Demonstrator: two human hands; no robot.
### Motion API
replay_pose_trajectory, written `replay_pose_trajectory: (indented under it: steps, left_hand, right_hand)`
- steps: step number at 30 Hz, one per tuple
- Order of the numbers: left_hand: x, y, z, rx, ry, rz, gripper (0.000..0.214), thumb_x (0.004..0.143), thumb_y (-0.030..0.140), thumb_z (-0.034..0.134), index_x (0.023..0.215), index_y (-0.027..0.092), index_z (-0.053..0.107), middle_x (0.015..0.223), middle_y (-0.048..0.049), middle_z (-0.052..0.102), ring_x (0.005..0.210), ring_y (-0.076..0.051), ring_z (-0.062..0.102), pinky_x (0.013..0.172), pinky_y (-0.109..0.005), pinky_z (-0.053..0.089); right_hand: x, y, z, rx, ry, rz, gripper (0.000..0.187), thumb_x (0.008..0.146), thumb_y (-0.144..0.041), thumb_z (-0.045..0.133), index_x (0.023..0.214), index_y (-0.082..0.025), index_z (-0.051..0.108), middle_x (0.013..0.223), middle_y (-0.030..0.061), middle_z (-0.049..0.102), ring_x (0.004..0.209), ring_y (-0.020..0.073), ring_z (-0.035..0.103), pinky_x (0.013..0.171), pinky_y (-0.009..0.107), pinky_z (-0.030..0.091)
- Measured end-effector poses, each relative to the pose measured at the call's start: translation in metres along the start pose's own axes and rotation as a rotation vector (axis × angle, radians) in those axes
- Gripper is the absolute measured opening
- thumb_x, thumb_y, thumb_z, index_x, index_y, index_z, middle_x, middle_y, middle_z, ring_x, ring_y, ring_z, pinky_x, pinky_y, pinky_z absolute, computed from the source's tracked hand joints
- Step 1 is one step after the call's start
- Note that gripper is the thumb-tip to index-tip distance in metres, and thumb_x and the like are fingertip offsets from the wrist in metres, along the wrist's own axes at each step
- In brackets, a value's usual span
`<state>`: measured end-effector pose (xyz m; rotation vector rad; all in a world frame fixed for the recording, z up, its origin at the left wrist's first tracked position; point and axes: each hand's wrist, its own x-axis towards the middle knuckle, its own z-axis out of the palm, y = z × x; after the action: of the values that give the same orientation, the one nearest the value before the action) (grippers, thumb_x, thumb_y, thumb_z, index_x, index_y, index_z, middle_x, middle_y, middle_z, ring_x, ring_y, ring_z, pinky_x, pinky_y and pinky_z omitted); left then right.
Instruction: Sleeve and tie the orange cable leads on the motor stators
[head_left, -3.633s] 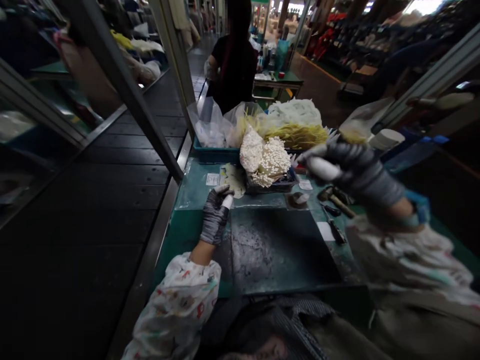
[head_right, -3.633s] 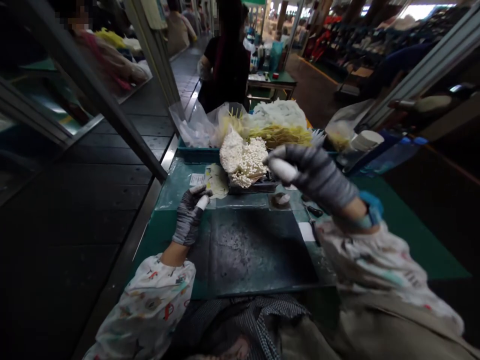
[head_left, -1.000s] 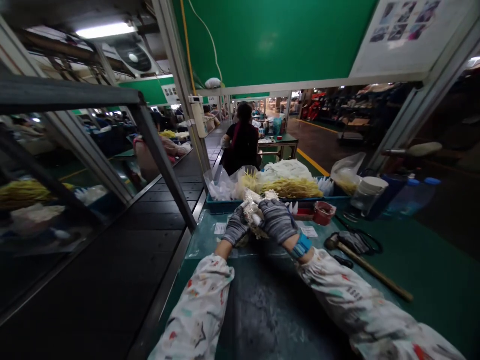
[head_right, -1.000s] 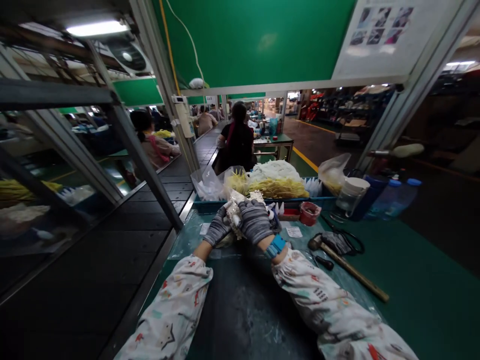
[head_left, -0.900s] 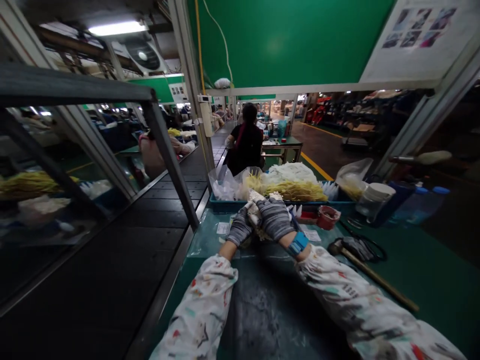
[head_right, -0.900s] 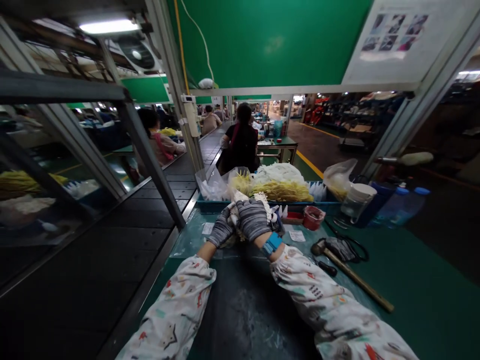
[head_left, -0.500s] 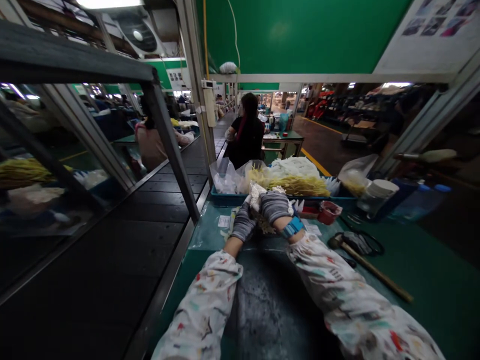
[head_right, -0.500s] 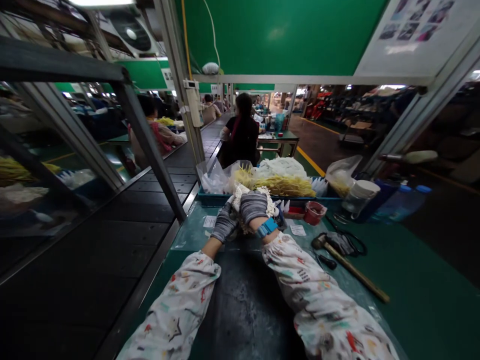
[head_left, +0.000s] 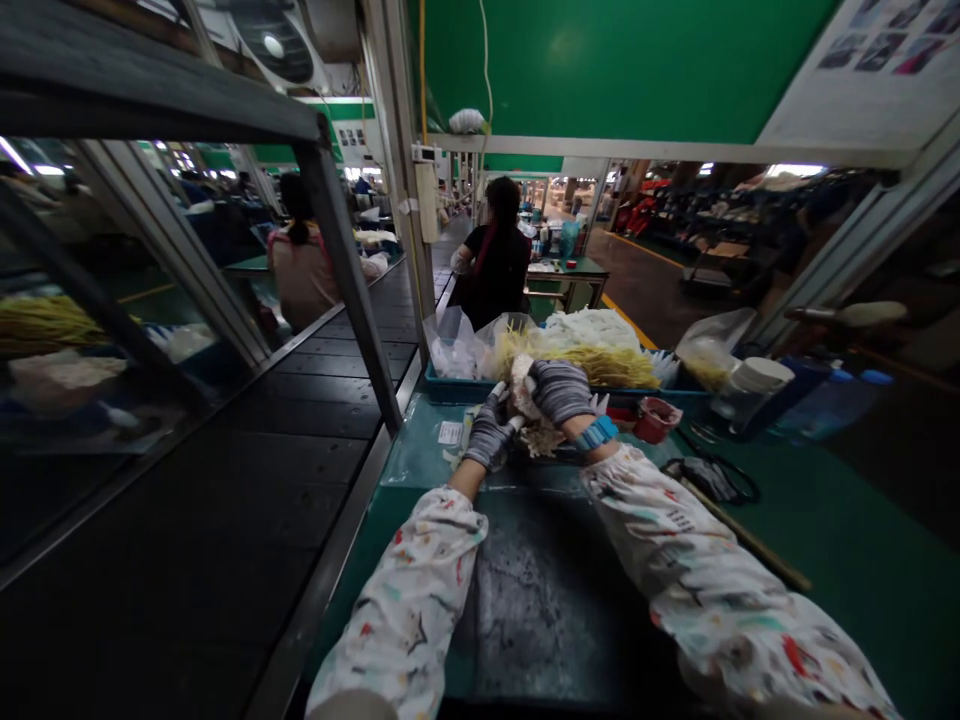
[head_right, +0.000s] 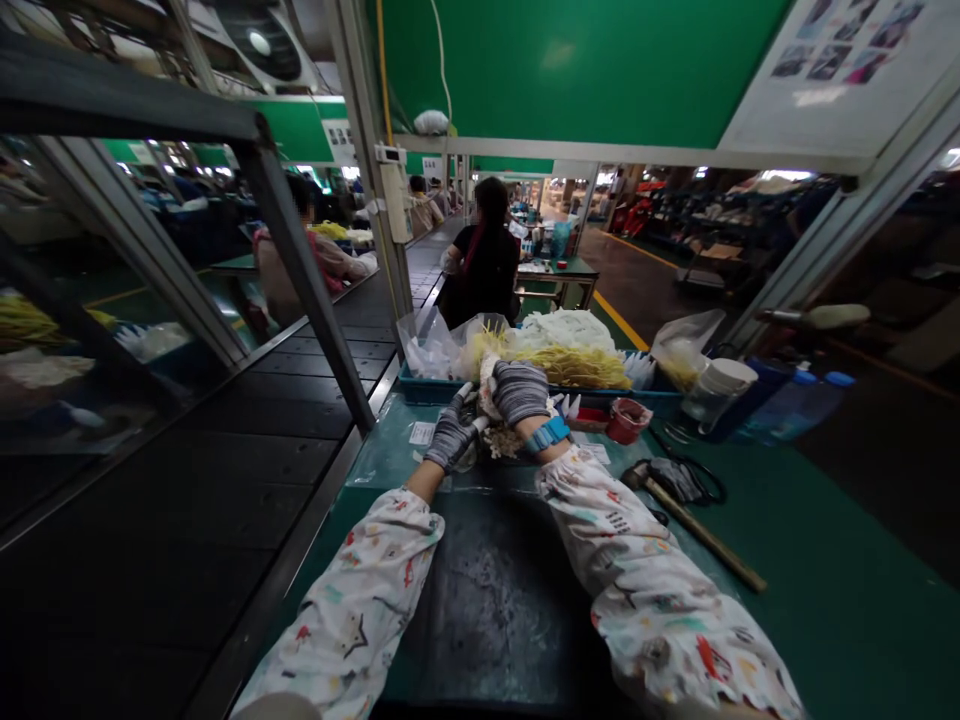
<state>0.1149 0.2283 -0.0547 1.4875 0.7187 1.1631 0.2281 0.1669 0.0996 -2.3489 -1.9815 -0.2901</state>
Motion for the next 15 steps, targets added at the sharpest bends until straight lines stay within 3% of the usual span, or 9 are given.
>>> replay_pose_trajectory:
  steps: [6,9,12,15]
  left_hand:
    - [-0.001,0.001,0.001,-0.043,0.004,-0.01,0.079,0.078,0.011,0.073,0.153,0.018,0.051,0.156,-0.0129,0.059,0.147,-0.029,0.054,0.129,-0.047,0.038]
    - [-0.002,-0.003,0.002,-0.032,0.015,-0.008,0.073,0.079,0.017,0.076,0.15,0.019,0.056,0.152,-0.0114,0.063,0.145,-0.03,0.056,0.129,-0.048,0.038]
    - [-0.002,-0.01,0.006,-0.025,0.034,-0.011,0.067,0.084,0.022,0.074,0.149,0.02,0.056,0.152,-0.0116,0.063,0.141,-0.029,0.059,0.127,-0.047,0.041]
    - [-0.001,-0.013,0.009,-0.017,0.05,-0.009,0.062,0.089,0.026,0.07,0.149,0.02,0.057,0.152,-0.0126,0.063,0.139,-0.028,0.062,0.124,-0.047,0.044]
  right_hand:
    - [0.003,0.006,-0.004,0.022,0.066,0.0,0.035,0.103,-0.032,0.045,0.118,-0.015,0.071,0.115,0.014,0.074,0.108,0.026,0.066,0.091,0.035,0.045]
    - [0.002,0.006,0.001,0.04,0.072,-0.018,0.037,0.103,-0.033,0.044,0.121,-0.017,0.071,0.115,0.0124,0.075,0.106,0.0241,0.067,0.089,0.033,0.044]
    - [-0.004,0.008,0.005,0.037,0.076,-0.009,0.045,0.102,-0.044,0.051,0.134,-0.017,0.066,0.114,0.0129,0.075,0.107,0.0257,0.067,0.093,0.035,0.045]
    - [-0.013,0.011,0.006,0.014,0.085,0.018,0.057,0.096,-0.062,0.058,0.125,-0.014,0.07,0.118,0.0185,0.071,0.114,0.0325,0.063,0.098,0.042,0.045]
